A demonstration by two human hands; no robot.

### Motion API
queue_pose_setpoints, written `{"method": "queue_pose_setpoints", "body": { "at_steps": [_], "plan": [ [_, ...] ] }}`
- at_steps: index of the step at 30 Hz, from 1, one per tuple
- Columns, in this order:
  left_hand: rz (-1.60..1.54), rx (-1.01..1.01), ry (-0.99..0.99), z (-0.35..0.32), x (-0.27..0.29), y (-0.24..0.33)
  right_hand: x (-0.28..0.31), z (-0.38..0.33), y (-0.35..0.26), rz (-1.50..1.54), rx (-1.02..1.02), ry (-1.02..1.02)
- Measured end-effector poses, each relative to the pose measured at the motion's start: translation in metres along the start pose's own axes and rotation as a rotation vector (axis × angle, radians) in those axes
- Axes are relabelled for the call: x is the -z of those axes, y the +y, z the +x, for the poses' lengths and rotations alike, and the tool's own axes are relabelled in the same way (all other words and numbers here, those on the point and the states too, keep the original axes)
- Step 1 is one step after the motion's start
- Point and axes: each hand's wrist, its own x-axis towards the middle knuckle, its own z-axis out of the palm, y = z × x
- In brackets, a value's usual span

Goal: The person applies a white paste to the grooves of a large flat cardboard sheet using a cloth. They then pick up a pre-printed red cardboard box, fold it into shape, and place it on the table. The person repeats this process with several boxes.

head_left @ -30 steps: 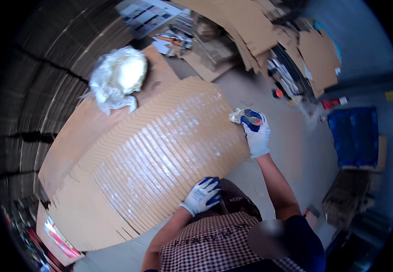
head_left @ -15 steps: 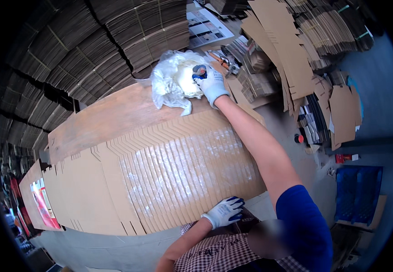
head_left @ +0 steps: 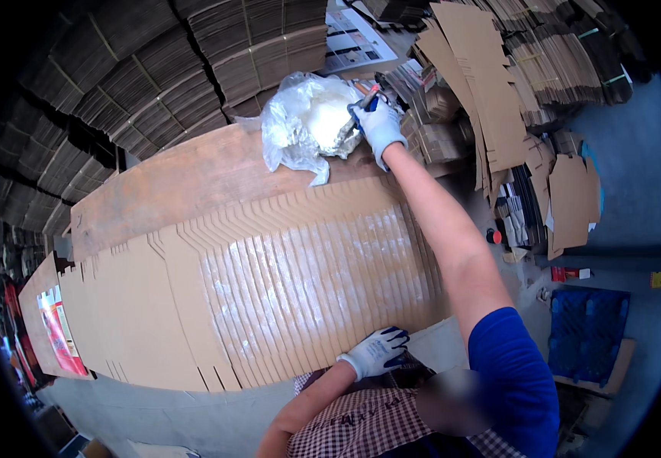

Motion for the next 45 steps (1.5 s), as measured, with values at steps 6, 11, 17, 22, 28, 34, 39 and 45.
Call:
{"method": "queue_pose_setpoints", "body": {
  "at_steps": [6, 11, 17, 22, 28, 34, 39, 45],
  "plan": [
    [0.005, 0.046, 0.0, -0.004, 0.002, 0.0, 0.037, -0.053, 0.04, 0.982, -0.362, -0.166],
    [0.032, 0.027, 0.012, -0.001, -0.002, -0.001, 0.095, -0.201, 0.11, 0.408, -0.135, -0.078],
    [0.059, -0.011, 0.039, 0.001, 0.0, 0.002, 0.129, -0.297, 0.122, 0.01, -0.093, 0.081],
    [0.013, 0.096, -0.173, 0.008, 0.01, 0.009, 0.101, -0.356, 0.11, -0.22, 0.391, -0.195],
    [0.042, -0.028, 0.046, 0.009, 0.006, 0.007, 0.12, -0.323, 0.183, -0.363, -0.082, -0.05],
    [0.038, -0.004, 0.036, 0.009, 0.002, 0.004, 0.117, -0.361, 0.142, -0.397, 0.225, -0.204],
    [0.028, 0.006, 0.051, 0.012, 0.006, 0.01, 0.146, -0.312, 0.204, -0.409, -0.328, -0.205],
    [0.04, 0.004, 0.038, 0.01, 0.005, 0.008, 0.117, -0.348, 0.14, -0.263, 0.225, -0.127]
  ]
}}
